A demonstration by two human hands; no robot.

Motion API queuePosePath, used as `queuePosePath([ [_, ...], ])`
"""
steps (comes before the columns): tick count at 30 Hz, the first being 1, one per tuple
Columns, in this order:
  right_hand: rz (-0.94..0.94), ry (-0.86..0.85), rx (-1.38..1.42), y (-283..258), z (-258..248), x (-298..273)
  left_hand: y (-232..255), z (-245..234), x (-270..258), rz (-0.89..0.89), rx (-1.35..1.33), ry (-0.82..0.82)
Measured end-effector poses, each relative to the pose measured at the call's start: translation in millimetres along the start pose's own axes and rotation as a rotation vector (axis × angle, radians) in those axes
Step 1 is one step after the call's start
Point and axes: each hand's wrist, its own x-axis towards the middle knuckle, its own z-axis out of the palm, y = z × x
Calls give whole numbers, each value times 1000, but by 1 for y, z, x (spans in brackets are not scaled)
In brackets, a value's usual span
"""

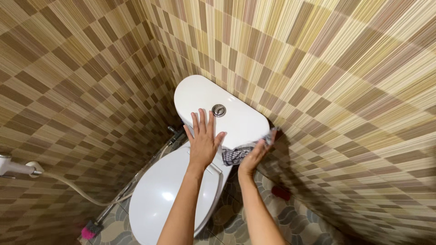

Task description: The person cleans a white toilet in a tiled bathroom using a checkered cloth and a handheld bidet sprayer. They wipe the toilet seat, lid, and tank, periodically rinsing the cloth with the sprayer to remove dirt.

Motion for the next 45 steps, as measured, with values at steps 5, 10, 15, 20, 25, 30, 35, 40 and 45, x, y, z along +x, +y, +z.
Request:
queuePosePath([
  [5,709,341,226,97,-1,-42,-5,7,-1,29,-49,39],
  [10,969,233,351,156,-5,-30,-10,15,-3,62,-129,102],
  [15,1065,111,375,152,-9,37,-10,16,-2,65,-169,125],
  [20,791,233,204,118,-10,37,-11,16,-3,58,-159,129],
  [25,713,365,119,110,7,1,-10,14,-4,55,-159,138],
  [30,1023,213,237,112,-2,-5,-9,13,-4,41,-141,125],
  [35,1188,76,226,67,-26,-52,-12,-1,-5,26,-178,18],
  [40,1019,-129,-52,3,-8,-114,-68,-26,-52,-7,-300,104],
  [45,449,-865,-879,-1,30,-151,-128,-15,-138,-411,-310,215],
])
